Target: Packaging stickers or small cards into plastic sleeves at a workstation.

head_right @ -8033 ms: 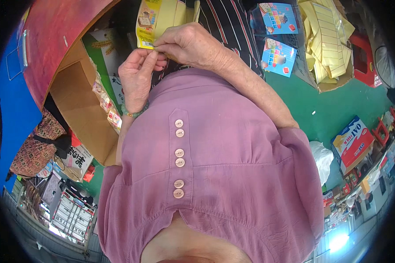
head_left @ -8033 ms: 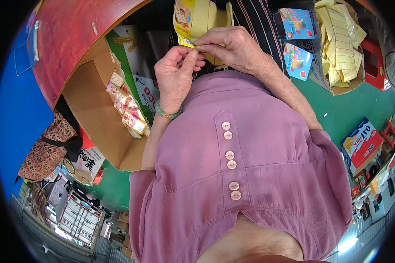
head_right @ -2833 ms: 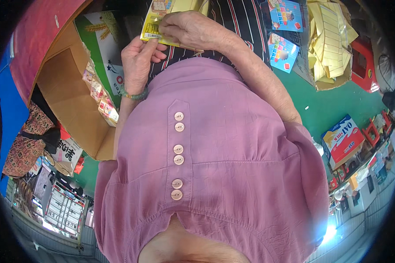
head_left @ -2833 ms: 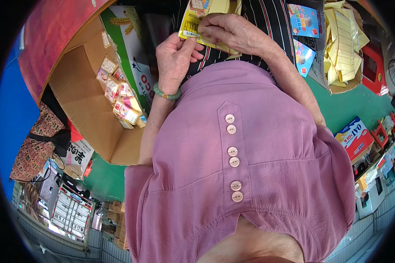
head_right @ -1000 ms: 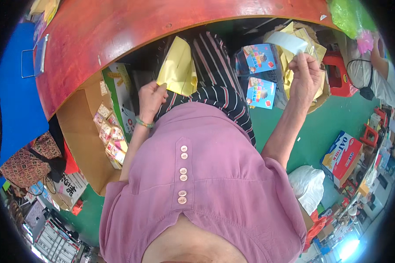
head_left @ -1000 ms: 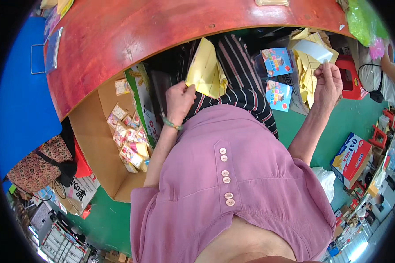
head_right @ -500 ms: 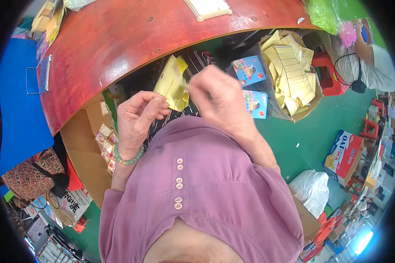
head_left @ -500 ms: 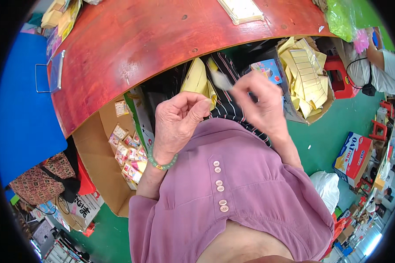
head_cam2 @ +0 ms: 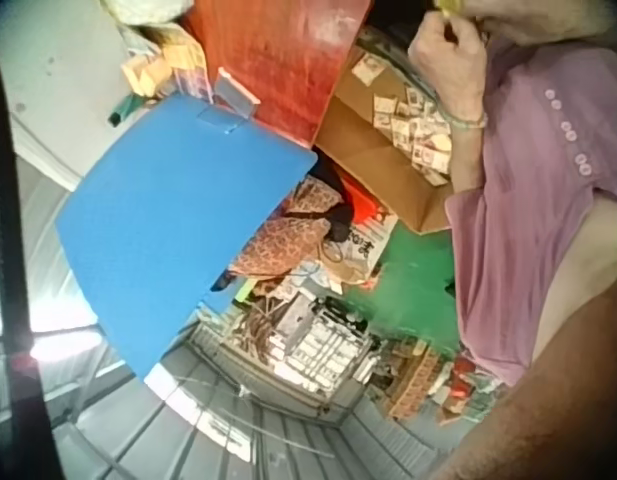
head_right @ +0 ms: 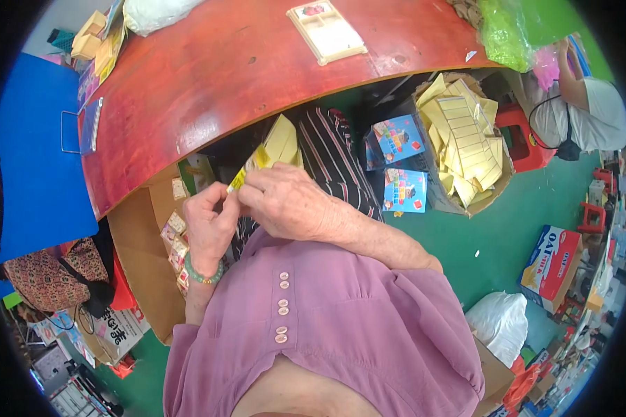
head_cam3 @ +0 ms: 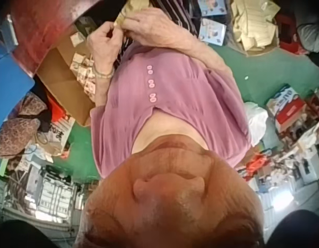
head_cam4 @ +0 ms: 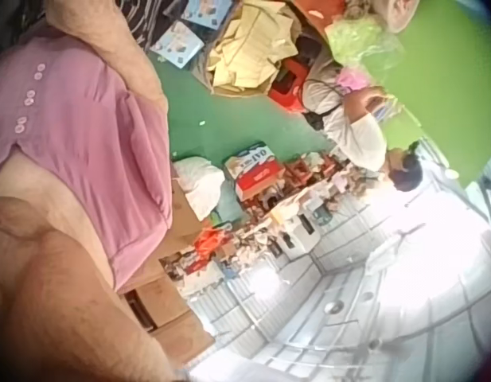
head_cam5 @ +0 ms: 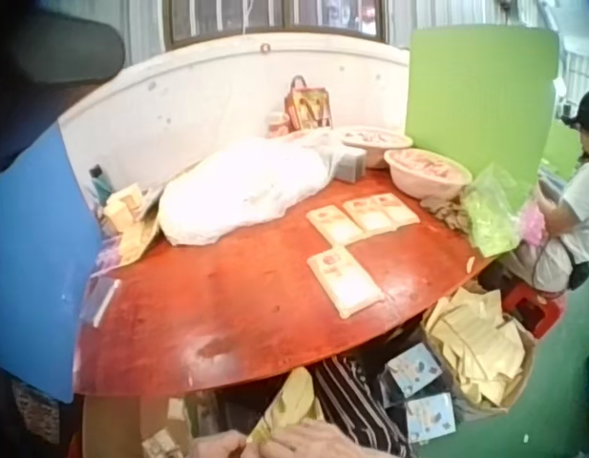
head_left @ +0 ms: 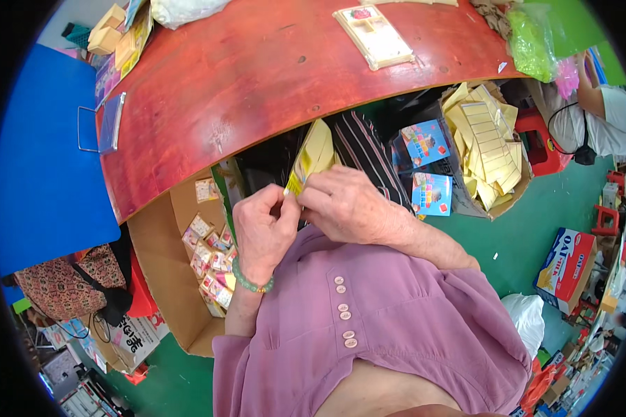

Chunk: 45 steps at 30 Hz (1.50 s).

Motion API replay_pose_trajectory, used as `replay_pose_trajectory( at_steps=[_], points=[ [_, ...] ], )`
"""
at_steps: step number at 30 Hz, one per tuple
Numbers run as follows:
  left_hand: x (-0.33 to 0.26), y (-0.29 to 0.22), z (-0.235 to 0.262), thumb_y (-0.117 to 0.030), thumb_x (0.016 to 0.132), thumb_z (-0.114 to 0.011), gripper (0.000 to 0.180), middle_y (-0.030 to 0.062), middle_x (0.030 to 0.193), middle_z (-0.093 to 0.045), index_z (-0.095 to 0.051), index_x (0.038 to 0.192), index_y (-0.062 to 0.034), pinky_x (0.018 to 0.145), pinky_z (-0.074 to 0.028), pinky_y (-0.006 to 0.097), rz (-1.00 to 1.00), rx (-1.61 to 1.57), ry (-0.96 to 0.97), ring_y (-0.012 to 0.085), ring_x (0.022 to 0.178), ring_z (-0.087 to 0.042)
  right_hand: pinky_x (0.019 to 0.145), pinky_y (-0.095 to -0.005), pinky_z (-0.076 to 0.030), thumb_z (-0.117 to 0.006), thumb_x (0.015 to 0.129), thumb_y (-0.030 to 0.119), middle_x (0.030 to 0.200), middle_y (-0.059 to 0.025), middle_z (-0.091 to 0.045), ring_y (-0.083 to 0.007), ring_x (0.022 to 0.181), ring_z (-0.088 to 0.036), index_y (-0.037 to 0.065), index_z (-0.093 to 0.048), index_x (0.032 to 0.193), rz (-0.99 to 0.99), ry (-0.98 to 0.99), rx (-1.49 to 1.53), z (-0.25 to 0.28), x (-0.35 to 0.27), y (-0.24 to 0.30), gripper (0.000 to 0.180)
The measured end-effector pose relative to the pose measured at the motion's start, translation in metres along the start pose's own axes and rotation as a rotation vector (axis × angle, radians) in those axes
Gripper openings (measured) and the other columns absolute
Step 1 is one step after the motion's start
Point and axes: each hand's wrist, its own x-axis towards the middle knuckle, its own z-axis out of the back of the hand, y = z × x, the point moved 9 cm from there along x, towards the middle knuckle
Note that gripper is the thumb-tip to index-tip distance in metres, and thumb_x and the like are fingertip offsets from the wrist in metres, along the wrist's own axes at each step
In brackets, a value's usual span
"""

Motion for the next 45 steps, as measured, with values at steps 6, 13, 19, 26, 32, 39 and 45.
replay_pose_trajectory(
  at_steps=[6,13,19,26,32,39,45],
  points=[
    [-0.002,-0.003,0.03,-0.003,0.077,-0.061,0.017,0.0112,0.054,-0.047,-0.052,0.064,0.0021,0.044,-0.035,0.03,-0.042,0.065,-0.031,0.0171,0.044,-0.045,0.075,-0.0384,-0.045,-0.079,0.067,0.019,0.083,-0.0104,-0.059,-0.0302,0.083,-0.058,0.004,-0.061,0.088,-0.151,-0.111,-0.061,0.066,0.028,-0.055,0.032],
    [0.008,-0.028,0.056,0.0,0.076,-0.062,0.006,0.0075,0.063,-0.053,-0.058,0.072,0.0029,0.051,-0.037,0.027,-0.27,-0.125,0.083,0.0157,0.054,-0.05,0.097,-0.0445,-0.038,-0.065,0.079,0.049,0.128,-0.0181,-0.052,-0.0343,0.119,-0.047,0.007,-0.058,0.119,-0.529,-0.168,-0.541,0.103,0.04,-0.202,0.059],
    [0.021,-0.023,0.089,0.0,0.074,-0.061,0.006,0.0126,0.085,-0.057,-0.059,0.074,0.0057,0.057,-0.038,0.024,-0.278,-0.398,0.081,0.0129,0.066,-0.051,0.099,-0.0478,-0.036,-0.061,0.083,0.05,0.13,-0.0207,-0.049,-0.0366,0.117,-0.048,0.007,-0.056,0.122,-0.436,-0.14,-0.56,0.056,0.06,-0.179,0.058],
    [0.042,-0.003,0.113,-0.008,0.076,-0.06,0.012,0.0166,0.093,-0.057,-0.059,0.072,0.0034,0.073,-0.04,0.025,-0.297,-0.653,0.035,0.0144,0.082,-0.052,0.102,-0.0502,-0.033,-0.063,0.084,0.046,0.131,-0.0332,-0.041,-0.0482,0.119,-0.042,0.0,-0.047,0.128,-0.331,-0.09,-0.47,-0.021,0.088,-0.118,0.066],
    [0.051,0.003,0.121,-0.01,0.079,-0.058,0.015,0.0199,0.094,-0.058,-0.059,0.076,0.0045,0.075,-0.043,0.027,-0.308,-0.86,-0.017,0.017,0.082,-0.055,0.107,-0.05,-0.027,-0.057,0.09,0.035,0.135,-0.0353,-0.035,-0.0497,0.128,-0.031,-0.002,-0.045,0.13,-0.256,-0.069,-0.27,-0.031,0.098,-0.08,0.055],
    [0.058,-0.001,0.127,-0.011,0.076,-0.056,0.016,0.0213,0.092,-0.058,-0.056,0.073,0.0052,0.073,-0.044,0.029,-0.349,-1.019,0.015,0.019,0.079,-0.056,0.081,-0.0305,-0.049,-0.045,0.098,0.023,0.101,-0.0142,-0.062,-0.0207,0.09,-0.061,-0.004,-0.057,0.114,-0.399,-0.165,0.456,-0.008,0.078,-0.079,0.033],
    [0.064,-0.017,0.125,-0.014,0.078,-0.051,0.018,0.0084,0.077,-0.042,-0.04,0.066,-0.0073,0.079,-0.043,0.034,-0.374,-1.063,0.054,0.0185,0.079,-0.051,0.068,-0.0244,-0.05,-0.044,0.098,0.037,0.096,-0.0063,-0.063,-0.0104,0.078,-0.061,-0.004,-0.054,0.118,-0.722,0.042,1.204,-0.055,0.057,-0.083,0.046]
  ],
)
